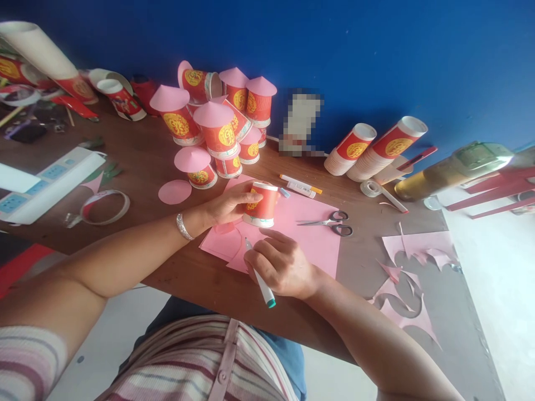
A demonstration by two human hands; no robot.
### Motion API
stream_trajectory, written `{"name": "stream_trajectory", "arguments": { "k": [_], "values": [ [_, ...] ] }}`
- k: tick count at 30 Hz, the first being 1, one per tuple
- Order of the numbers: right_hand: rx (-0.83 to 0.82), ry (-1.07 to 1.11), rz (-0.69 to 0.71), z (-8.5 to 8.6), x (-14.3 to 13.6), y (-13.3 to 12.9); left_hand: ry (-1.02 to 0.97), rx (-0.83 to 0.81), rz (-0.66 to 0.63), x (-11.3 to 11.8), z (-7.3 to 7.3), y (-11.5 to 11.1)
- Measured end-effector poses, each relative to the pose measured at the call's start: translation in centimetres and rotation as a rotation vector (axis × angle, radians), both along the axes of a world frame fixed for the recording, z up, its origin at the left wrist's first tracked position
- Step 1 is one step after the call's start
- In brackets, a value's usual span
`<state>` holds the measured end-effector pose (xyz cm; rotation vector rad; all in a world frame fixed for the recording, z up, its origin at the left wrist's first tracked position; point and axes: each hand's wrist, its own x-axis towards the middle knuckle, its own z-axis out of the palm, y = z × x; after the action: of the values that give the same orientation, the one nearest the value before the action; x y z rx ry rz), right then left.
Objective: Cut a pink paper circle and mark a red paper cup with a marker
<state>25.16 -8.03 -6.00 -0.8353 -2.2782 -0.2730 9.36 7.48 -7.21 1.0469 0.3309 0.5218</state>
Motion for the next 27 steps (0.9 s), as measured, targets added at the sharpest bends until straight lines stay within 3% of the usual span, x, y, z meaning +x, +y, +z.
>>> {"name": "stream_trajectory", "arguments": {
  "k": [11, 15, 19, 27],
  "values": [
    [-0.029, -0.016, 0.03, -0.7, -0.1, 0.2, 0.021, 0.003, 0.01, 0.2, -0.6, -0.3],
    [-0.009, -0.002, 0.047, -0.4, 0.1, 0.1, -0.01, 0.01, -0.01, 0.1, 0.1, -0.4],
    [0.041, 0.083, -0.032, 0.2, 0.3, 0.1, -0.025, 0.018, -0.058, -0.2, 0.7, -0.3],
    [-0.016, 0.101, -0.024, 0.4, -0.1, 0.5, -0.013, -0.001, -0.033, -0.2, 0.1, -0.3]
  ]
}}
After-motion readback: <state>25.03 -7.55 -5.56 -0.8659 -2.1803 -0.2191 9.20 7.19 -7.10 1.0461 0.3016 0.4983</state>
